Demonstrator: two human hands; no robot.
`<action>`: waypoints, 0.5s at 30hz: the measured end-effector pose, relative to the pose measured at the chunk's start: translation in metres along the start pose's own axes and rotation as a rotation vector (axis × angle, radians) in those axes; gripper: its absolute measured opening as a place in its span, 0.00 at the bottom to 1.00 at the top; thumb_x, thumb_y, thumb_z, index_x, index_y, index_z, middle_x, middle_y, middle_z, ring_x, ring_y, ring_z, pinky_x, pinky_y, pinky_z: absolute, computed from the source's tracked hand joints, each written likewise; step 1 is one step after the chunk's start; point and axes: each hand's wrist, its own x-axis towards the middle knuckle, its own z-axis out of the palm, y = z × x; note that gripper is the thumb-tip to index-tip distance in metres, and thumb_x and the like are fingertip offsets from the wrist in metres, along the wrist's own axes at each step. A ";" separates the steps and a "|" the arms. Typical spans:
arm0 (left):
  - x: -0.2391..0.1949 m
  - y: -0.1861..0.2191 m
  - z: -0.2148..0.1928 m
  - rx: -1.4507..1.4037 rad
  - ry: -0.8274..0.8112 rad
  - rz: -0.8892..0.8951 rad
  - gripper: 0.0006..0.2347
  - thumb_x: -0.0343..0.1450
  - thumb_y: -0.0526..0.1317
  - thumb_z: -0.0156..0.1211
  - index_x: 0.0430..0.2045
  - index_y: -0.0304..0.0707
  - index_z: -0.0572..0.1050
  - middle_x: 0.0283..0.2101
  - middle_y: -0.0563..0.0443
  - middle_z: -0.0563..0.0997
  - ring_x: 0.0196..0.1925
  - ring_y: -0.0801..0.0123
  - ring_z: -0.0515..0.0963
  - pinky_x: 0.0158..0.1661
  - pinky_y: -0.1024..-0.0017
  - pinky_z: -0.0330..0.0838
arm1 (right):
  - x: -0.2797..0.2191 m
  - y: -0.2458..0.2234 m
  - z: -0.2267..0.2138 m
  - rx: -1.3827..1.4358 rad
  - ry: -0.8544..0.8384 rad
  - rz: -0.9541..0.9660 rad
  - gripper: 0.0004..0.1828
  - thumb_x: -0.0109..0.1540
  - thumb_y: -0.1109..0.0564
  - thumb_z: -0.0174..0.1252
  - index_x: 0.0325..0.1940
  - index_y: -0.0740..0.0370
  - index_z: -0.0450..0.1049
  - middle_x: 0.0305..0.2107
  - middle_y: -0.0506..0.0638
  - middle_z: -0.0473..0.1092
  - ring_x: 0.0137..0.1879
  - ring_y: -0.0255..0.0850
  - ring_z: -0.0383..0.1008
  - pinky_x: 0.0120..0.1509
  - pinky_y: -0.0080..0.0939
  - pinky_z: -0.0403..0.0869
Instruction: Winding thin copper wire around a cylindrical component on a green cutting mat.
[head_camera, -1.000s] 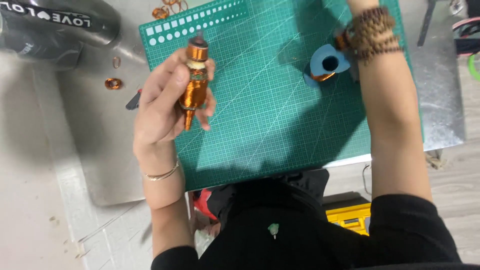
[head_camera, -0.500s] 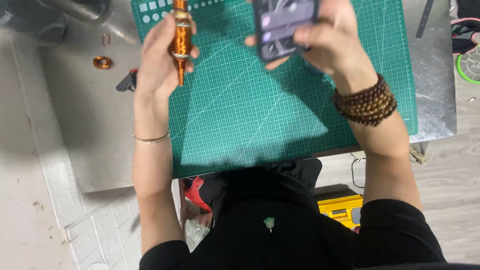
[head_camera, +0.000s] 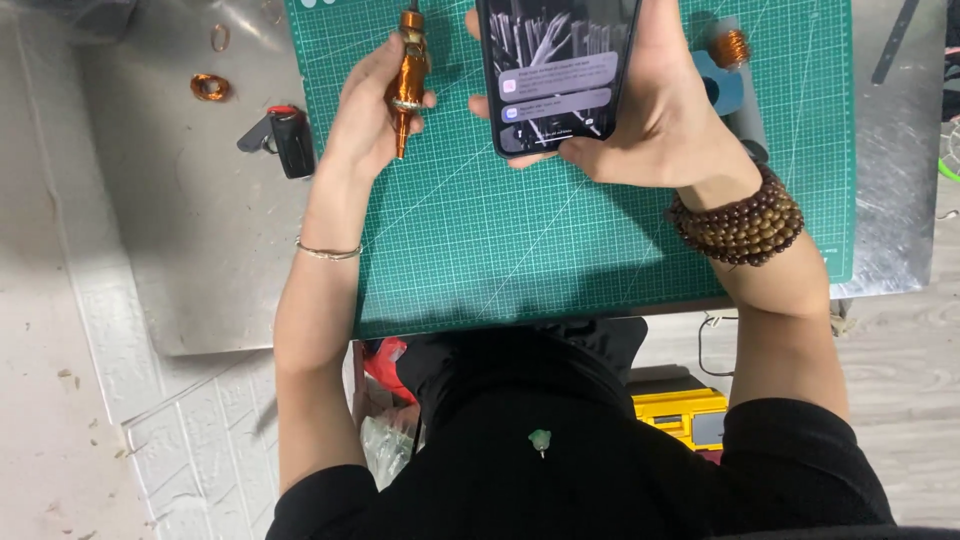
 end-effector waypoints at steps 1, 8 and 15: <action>0.001 -0.001 0.000 -0.008 0.014 -0.019 0.17 0.67 0.51 0.51 0.40 0.38 0.66 0.33 0.54 0.70 0.25 0.78 0.75 0.15 0.86 0.66 | 0.000 0.000 -0.001 -0.016 -0.016 -0.005 0.50 0.64 0.79 0.47 0.73 0.33 0.37 0.70 0.69 0.43 0.70 0.70 0.63 0.64 0.63 0.80; 0.004 -0.007 -0.002 -0.093 0.034 -0.069 0.15 0.71 0.44 0.47 0.44 0.32 0.64 0.34 0.49 0.71 0.22 0.75 0.76 0.14 0.85 0.69 | -0.001 0.004 0.000 0.002 0.042 0.036 0.51 0.63 0.81 0.47 0.72 0.32 0.35 0.71 0.71 0.43 0.70 0.73 0.62 0.63 0.66 0.80; 0.004 -0.010 -0.003 -0.041 0.065 -0.080 0.18 0.68 0.48 0.50 0.45 0.33 0.65 0.34 0.50 0.71 0.23 0.75 0.76 0.14 0.84 0.68 | 0.000 0.007 0.001 0.009 0.060 0.048 0.46 0.65 0.77 0.47 0.71 0.35 0.35 0.70 0.69 0.44 0.70 0.71 0.64 0.61 0.63 0.80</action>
